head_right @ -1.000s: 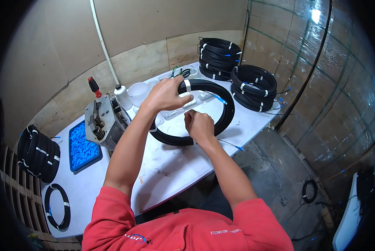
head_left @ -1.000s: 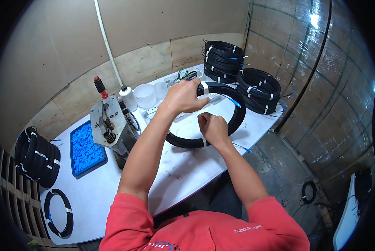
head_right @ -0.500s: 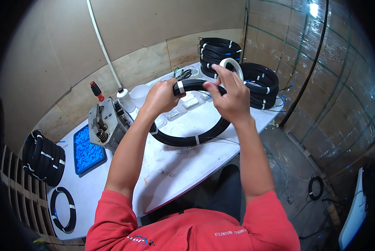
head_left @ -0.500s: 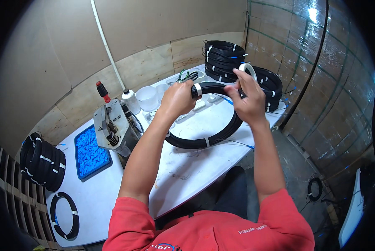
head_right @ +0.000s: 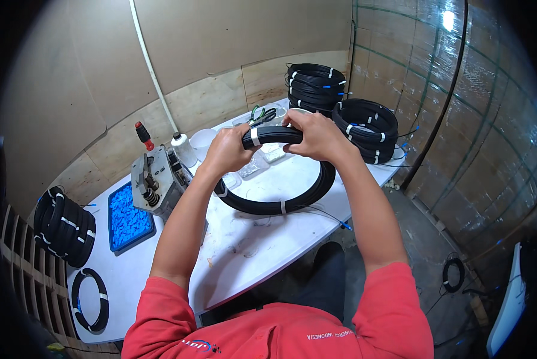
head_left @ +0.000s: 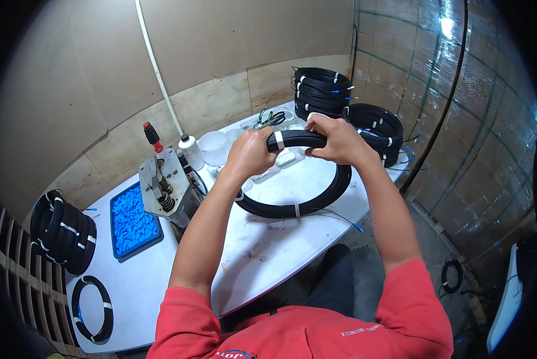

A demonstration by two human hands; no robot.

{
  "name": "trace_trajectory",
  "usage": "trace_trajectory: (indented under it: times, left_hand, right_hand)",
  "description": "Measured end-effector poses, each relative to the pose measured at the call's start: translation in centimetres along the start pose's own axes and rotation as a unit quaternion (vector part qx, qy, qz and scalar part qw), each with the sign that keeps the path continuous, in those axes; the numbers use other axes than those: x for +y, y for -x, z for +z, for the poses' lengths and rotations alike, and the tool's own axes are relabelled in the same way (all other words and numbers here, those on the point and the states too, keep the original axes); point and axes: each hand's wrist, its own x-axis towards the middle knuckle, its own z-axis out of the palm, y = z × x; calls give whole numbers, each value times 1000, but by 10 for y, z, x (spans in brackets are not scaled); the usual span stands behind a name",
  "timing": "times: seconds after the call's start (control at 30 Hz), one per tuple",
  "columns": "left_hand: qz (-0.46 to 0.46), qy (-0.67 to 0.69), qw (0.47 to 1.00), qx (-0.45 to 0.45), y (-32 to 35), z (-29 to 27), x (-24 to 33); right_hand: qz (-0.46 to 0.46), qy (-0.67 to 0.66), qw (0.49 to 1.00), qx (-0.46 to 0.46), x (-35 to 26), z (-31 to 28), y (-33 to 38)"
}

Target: Taping coiled cables and crimping wire connectors using a bench-top press machine.

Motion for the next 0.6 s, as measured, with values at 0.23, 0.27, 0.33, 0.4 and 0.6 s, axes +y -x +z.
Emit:
trace_trajectory:
  times: [0.23, 0.27, 0.33, 0.4, 0.6]
  left_hand:
    - [20, 43, 999, 8, 5, -4, -3]
    - [25, 62, 998, 11, 6, -5, -3]
    - [4, 37, 999, 13, 7, -3, -5]
    - [-17, 11, 1000, 14, 9, -2, -6]
    - [-51, -42, 998, -5, 8, -2, 1]
  right_hand:
    - [22, 104, 994, 39, 1, 17, 1]
    - [23, 104, 994, 39, 1, 16, 2]
    - [25, 101, 994, 20, 0, 13, 2]
    - [20, 101, 994, 23, 0, 15, 2]
    - [1, 102, 993, 51, 5, 17, 5]
